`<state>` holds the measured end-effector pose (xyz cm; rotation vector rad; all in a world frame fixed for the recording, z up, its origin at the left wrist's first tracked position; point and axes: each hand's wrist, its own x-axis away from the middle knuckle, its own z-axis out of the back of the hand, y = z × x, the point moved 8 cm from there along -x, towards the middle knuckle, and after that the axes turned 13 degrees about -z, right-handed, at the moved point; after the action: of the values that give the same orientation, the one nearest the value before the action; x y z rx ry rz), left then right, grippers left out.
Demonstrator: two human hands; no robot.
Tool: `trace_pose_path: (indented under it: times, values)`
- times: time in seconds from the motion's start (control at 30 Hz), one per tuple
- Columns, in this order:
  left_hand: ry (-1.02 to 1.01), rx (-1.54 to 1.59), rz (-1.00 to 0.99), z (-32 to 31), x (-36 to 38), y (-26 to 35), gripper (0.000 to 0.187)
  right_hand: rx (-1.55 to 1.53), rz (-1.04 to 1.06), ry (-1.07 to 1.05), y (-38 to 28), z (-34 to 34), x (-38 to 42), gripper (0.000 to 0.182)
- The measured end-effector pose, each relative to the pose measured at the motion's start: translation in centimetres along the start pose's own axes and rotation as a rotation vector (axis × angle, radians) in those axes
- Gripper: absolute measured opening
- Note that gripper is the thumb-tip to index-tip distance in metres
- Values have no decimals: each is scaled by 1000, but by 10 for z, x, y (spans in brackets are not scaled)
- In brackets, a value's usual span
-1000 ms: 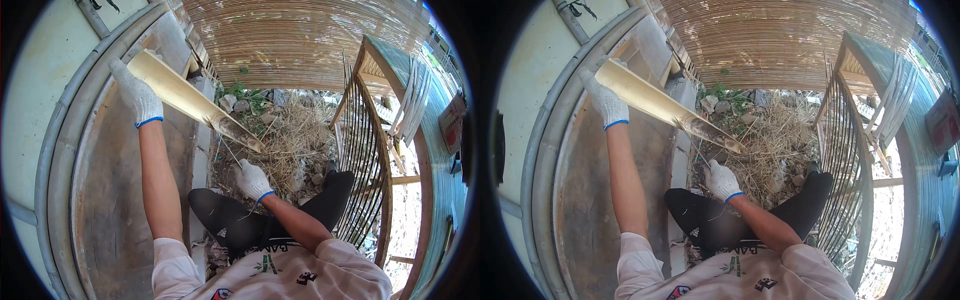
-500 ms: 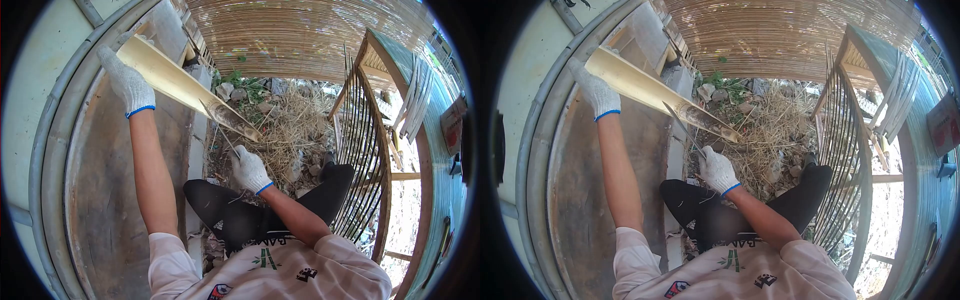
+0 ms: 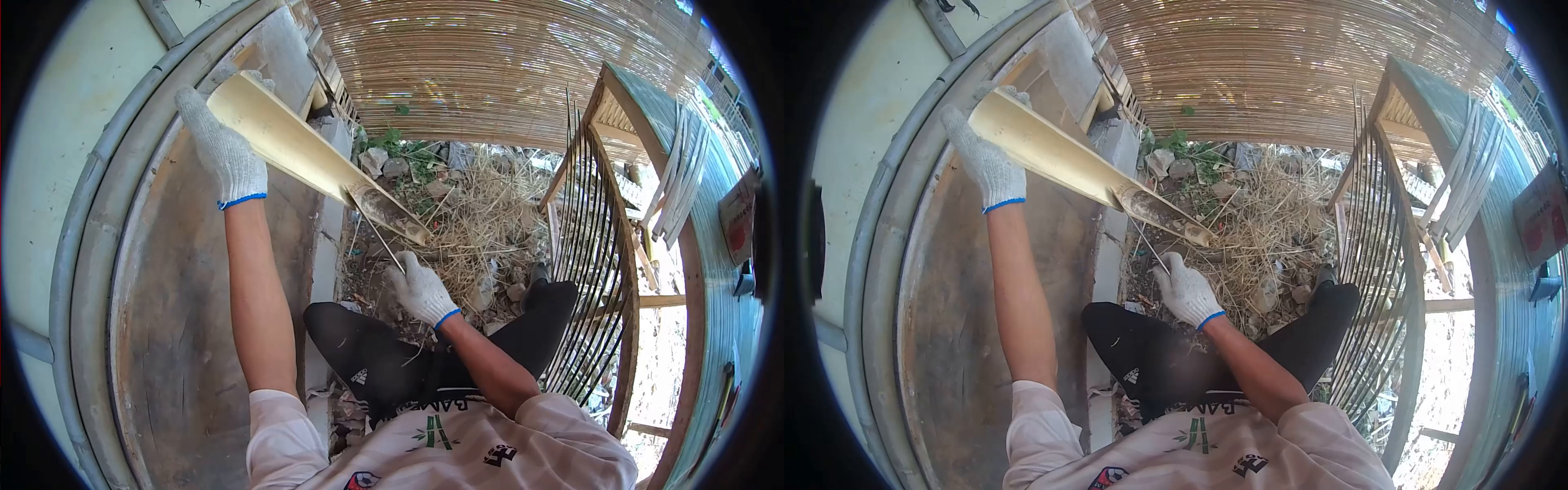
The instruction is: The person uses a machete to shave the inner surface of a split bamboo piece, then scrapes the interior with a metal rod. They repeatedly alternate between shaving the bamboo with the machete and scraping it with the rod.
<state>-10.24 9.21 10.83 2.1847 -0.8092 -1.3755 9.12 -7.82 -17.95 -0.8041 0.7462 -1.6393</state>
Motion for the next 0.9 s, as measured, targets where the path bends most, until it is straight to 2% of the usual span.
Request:
trace_pose_path:
  times: [0.07, 0.13, 0.23, 0.27, 0.33, 0.37, 0.4, 0.47, 0.53, 0.6, 0.67, 0.73, 0.8, 0.87, 0.9]
  values:
    - [27, -7, -7, 7, -3, -4, 77, -177, -6, -9, -14, 24, 17, 29]
    - [57, -21, -16, 13, -5, -8, 77, -127, -30, -58, -18, 36, 26, 30]
    - [42, -62, -87, 9, -7, -3, 78, -454, -228, -376, -20, 39, 39, 23]
    - [26, -96, -94, 6, -6, -1, 79, -457, -224, -371, -14, 36, 38, 23]
    - [1, -125, -101, -1, -4, 4, 79, -1129, -470, -598, 4, 10, 43, 19]
    - [13, -95, -83, -3, -2, 5, 79, -1310, -598, -601, 15, -2, 44, 15]
    - [26, -70, -62, -3, 1, 6, 79, -1313, -599, -599, 17, -9, 40, 15]
    - [24, -62, -63, -3, 5, 10, 79, -1706, -808, -638, 19, -32, 42, 15]
    - [18, -53, -62, -4, 12, 14, 78, -1807, -826, -696, -1, -47, 44, 13]
    - [-22, -24, -80, -9, 22, 24, 78, -1686, -732, -839, -26, -43, 52, 12]
    - [-32, -38, -96, -5, 26, 29, 78, -1758, -764, -872, -21, -48, 57, 13]
    - [-29, -49, -121, 1, 24, 32, 78, -1926, -715, -995, -9, -56, 56, 14]
    - [-58, -95, -179, 5, 27, 36, 78, -2007, -752, -927, -6, -66, 57, 19]
    - [-21, -106, -165, 6, 32, 36, 77, -1843, -827, -851, -10, -66, 59, 24]
    - [17, -116, -160, 8, 32, 36, 76, -1879, -675, -1028, -25, -61, 62, 25]
